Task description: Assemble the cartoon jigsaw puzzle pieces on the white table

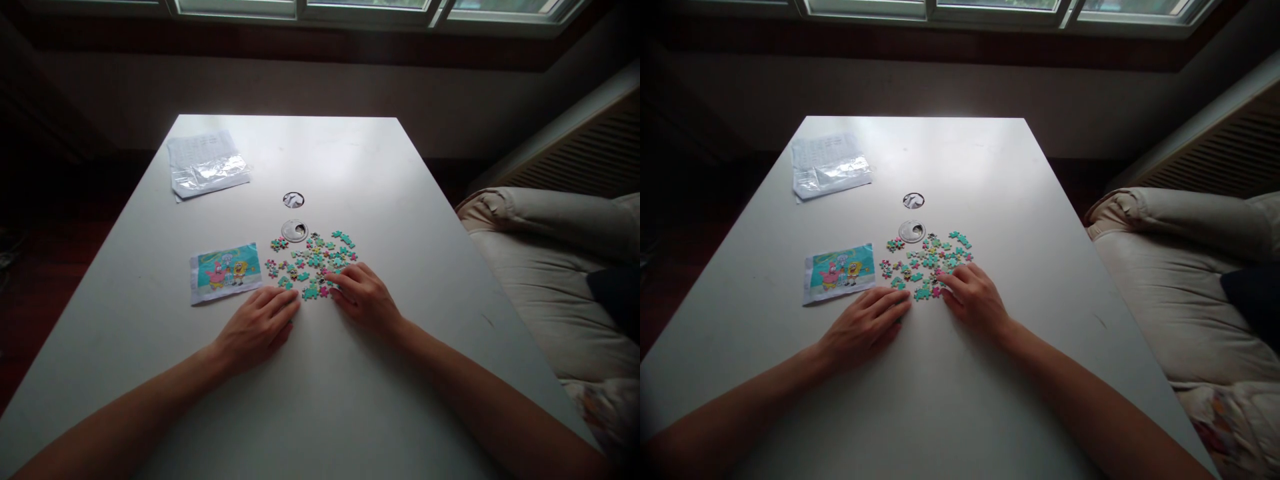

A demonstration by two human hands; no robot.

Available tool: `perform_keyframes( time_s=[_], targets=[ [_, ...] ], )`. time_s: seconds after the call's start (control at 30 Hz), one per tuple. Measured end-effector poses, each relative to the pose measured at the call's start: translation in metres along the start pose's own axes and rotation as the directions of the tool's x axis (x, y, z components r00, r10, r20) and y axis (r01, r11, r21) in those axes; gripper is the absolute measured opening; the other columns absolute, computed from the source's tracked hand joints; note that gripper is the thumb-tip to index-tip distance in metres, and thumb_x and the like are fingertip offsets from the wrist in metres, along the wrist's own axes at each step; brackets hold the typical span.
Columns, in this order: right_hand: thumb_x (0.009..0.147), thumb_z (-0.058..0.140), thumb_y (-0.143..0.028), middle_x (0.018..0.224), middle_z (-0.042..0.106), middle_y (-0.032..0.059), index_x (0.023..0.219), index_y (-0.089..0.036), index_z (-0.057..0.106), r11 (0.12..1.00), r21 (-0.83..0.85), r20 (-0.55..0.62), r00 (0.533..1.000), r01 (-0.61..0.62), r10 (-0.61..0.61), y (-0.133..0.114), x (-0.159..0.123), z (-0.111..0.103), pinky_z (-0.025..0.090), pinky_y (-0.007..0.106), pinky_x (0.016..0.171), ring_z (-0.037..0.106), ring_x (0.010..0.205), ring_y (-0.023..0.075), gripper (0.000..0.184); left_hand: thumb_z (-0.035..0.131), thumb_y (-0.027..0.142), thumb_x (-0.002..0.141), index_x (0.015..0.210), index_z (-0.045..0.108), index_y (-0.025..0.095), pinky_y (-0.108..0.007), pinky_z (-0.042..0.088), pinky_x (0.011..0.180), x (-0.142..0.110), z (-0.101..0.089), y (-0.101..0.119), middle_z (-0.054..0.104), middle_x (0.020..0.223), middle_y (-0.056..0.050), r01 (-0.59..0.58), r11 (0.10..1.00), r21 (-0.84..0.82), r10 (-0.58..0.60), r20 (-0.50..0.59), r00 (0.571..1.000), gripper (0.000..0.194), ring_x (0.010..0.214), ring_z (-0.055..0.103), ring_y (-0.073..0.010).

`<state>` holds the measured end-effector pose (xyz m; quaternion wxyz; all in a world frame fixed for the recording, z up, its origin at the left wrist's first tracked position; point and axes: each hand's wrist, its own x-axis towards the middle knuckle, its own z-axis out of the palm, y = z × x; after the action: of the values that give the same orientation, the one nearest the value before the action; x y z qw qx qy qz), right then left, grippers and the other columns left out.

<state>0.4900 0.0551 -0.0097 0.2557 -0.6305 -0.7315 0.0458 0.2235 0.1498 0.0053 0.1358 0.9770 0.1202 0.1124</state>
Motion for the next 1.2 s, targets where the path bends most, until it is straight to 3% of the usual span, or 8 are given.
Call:
perform_keyframes(
  time_s=[0.2,0.53,1.0,1.2],
  targets=[
    [0.097,0.057,-0.028,0.096,0.061,0.0084,0.118,-0.023,0.068,0.998,-0.058,-0.014,0.999,-0.040,0.040,-0.003,0.002,0.003,0.047,0.046,0.094,0.052,0.094,0.0260,0.024,0.050,0.020,0.097,0.134,0.058,0.016,-0.049,0.041,0.115,-0.004,0.002,0.006,0.056,0.145,-0.012,-0.028,0.999,0.033,0.027,0.011,1.000,0.038,0.132,0.050,-0.0290],
    [0.097,0.057,-0.027,0.098,0.062,0.0087,0.114,-0.023,0.070,0.999,-0.031,0.011,1.000,-0.021,0.021,-0.009,0.001,0.004,0.047,0.043,0.090,0.052,0.096,0.0255,0.022,0.050,0.032,0.099,0.141,0.053,0.019,-0.056,0.028,0.123,-0.004,0.002,0.007,0.048,0.154,-0.009,-0.069,0.997,0.039,0.065,0.100,0.993,0.043,0.145,0.038,-0.0321],
    [0.096,0.060,-0.027,0.099,0.062,0.0081,0.114,-0.022,0.071,0.999,-0.036,-0.006,1.000,0.013,-0.013,-0.011,-0.001,0.005,0.047,0.042,0.089,0.052,0.096,0.0240,0.021,0.052,0.021,0.097,0.126,0.062,0.017,-0.048,0.038,0.117,-0.004,0.001,0.010,0.062,0.137,-0.009,-0.053,0.998,0.045,0.055,-0.031,0.998,0.031,0.128,0.053,-0.0270],
    [0.096,0.060,-0.026,0.101,0.062,0.0089,0.114,-0.022,0.071,0.998,-0.054,-0.012,0.999,0.033,-0.033,-0.013,0.000,0.006,0.046,0.042,0.090,0.052,0.097,0.0243,0.022,0.055,0.020,0.095,0.121,0.064,0.018,-0.044,0.049,0.100,-0.005,-0.001,0.011,0.069,0.115,-0.009,-0.021,1.000,0.023,0.022,-0.067,0.998,0.028,0.110,0.059,-0.0252]
  ],
)
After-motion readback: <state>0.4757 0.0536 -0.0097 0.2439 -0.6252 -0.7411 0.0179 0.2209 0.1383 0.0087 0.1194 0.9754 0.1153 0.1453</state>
